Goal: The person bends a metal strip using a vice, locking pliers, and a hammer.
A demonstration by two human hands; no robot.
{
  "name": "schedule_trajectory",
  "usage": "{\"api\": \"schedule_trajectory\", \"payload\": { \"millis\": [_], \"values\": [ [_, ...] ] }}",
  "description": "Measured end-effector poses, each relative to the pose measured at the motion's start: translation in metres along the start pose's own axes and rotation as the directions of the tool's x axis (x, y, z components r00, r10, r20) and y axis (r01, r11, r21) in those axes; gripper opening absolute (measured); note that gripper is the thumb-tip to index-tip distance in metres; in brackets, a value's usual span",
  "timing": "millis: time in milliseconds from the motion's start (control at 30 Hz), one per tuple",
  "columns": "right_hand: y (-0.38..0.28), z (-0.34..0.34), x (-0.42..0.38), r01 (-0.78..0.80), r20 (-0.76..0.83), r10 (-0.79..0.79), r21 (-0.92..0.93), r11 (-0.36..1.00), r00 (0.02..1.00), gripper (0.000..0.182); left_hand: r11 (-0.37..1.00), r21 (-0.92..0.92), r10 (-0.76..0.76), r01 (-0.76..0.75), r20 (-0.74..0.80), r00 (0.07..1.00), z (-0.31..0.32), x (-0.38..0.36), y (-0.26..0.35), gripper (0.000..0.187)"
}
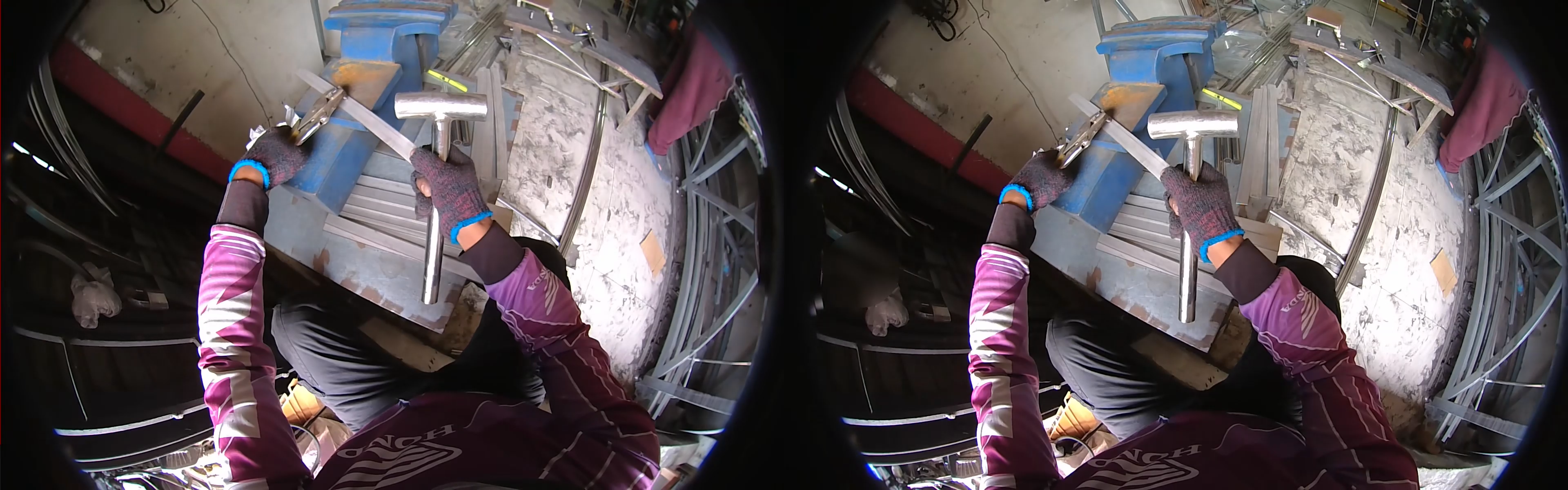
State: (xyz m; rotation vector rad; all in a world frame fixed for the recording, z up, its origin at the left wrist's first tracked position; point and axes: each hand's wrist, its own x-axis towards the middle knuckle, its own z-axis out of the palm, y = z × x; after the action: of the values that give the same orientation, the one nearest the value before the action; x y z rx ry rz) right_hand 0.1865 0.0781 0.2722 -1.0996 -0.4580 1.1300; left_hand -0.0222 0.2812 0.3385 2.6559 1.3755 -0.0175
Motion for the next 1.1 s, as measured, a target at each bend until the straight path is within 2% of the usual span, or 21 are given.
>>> {"api": "schedule_trajectory", "payload": {
  "millis": [67,200,300,367,467,533,600,667,733,800,833,900,933,1000,1033,1067,1100],
  "values": [
    [0.001,0.0,0.001,-0.006,0.0,0.006,-0.003,1.0,1.0,0.024,0.999,0.039,0.011,-0.012,0.035,0.999,-0.001,0.002,0.001,0.045],
    [0.002,0.0,0.001,-0.001,-0.005,0.001,-0.006,1.0,1.0,0.024,1.0,0.027,-0.002,0.001,0.001,1.0,0.008,0.01,-0.01,0.043],
    [0.002,0.0,0.001,-0.003,-0.013,0.003,-0.009,1.0,1.0,0.024,0.995,0.1,0.0,-0.003,0.028,1.0,0.007,0.011,-0.008,0.042],
    [0.003,-0.001,0.002,0.0,-0.024,-0.001,-0.014,1.0,1.0,0.023,0.993,0.082,-0.083,0.083,-0.002,0.997,0.002,0.006,0.001,0.042],
    [-0.002,-0.008,0.005,0.022,-0.069,-0.026,-0.044,0.999,0.997,0.023,0.987,0.128,-0.101,0.098,0.02,0.995,-0.002,0.012,-0.002,0.042],
    [-0.022,-0.011,0.004,0.13,-0.125,-0.153,-0.173,0.976,0.98,0.024,0.985,0.115,-0.128,0.126,0.004,0.992,-0.016,0.006,0.011,0.042],
    [-0.036,-0.018,0.024,0.397,-0.007,-0.43,-0.369,0.84,0.903,0.027,0.982,0.09,-0.166,0.167,-0.019,0.986,-0.027,0.0,0.021,0.042],
    [-0.079,-0.015,0.032,0.423,0.165,-0.404,-0.558,0.714,0.9,0.035,0.967,0.163,-0.2,0.194,0.023,0.979,-0.032,-0.001,0.024,0.043],
    [-0.114,0.001,0.053,0.57,0.42,-0.408,-0.726,0.384,0.81,0.043,0.97,0.139,-0.204,0.2,0.014,0.979,-0.034,-0.003,0.027,0.044],
    [-0.137,0.021,0.079,0.707,0.652,-0.379,-0.708,0.005,0.656,0.048,0.972,0.134,-0.188,0.191,-0.035,0.982,-0.037,-0.007,0.031,0.04],
    [-0.149,0.034,0.085,0.711,0.661,-0.373,-0.703,-0.005,0.651,0.048,0.975,0.117,-0.182,0.188,-0.056,0.982,-0.041,-0.011,0.034,0.042],
    [-0.167,0.061,0.091,0.77,0.752,-0.439,-0.611,-0.183,0.492,0.047,0.971,0.115,-0.203,0.209,-0.061,0.977,-0.046,-0.012,0.035,0.043],
    [-0.174,0.079,0.073,0.775,0.759,-0.425,-0.606,-0.181,0.494,0.047,0.968,0.122,-0.215,0.22,-0.052,0.975,-0.046,-0.013,0.036,0.045],
    [-0.188,0.107,0.029,0.687,0.563,-0.412,-0.669,0.282,0.717,0.026,0.966,0.131,-0.221,0.221,-0.017,0.975,-0.047,-0.016,0.037,0.045],
    [-0.187,0.108,0.039,0.7,0.582,-0.444,-0.695,0.163,0.681,0.031,0.968,0.13,-0.209,0.214,-0.046,0.977,-0.043,-0.011,0.033,0.045],
    [-0.18,0.104,0.056,0.704,0.588,-0.442,-0.692,0.159,0.677,0.031,0.97,0.132,-0.198,0.206,-0.076,0.977,-0.04,-0.008,0.029,0.045],
    [-0.166,0.096,0.077,0.758,0.655,-0.478,-0.652,0.033,0.585,0.038,0.969,0.129,-0.203,0.212,-0.081,0.976,-0.039,-0.007,0.028,0.045]
  ]
}}
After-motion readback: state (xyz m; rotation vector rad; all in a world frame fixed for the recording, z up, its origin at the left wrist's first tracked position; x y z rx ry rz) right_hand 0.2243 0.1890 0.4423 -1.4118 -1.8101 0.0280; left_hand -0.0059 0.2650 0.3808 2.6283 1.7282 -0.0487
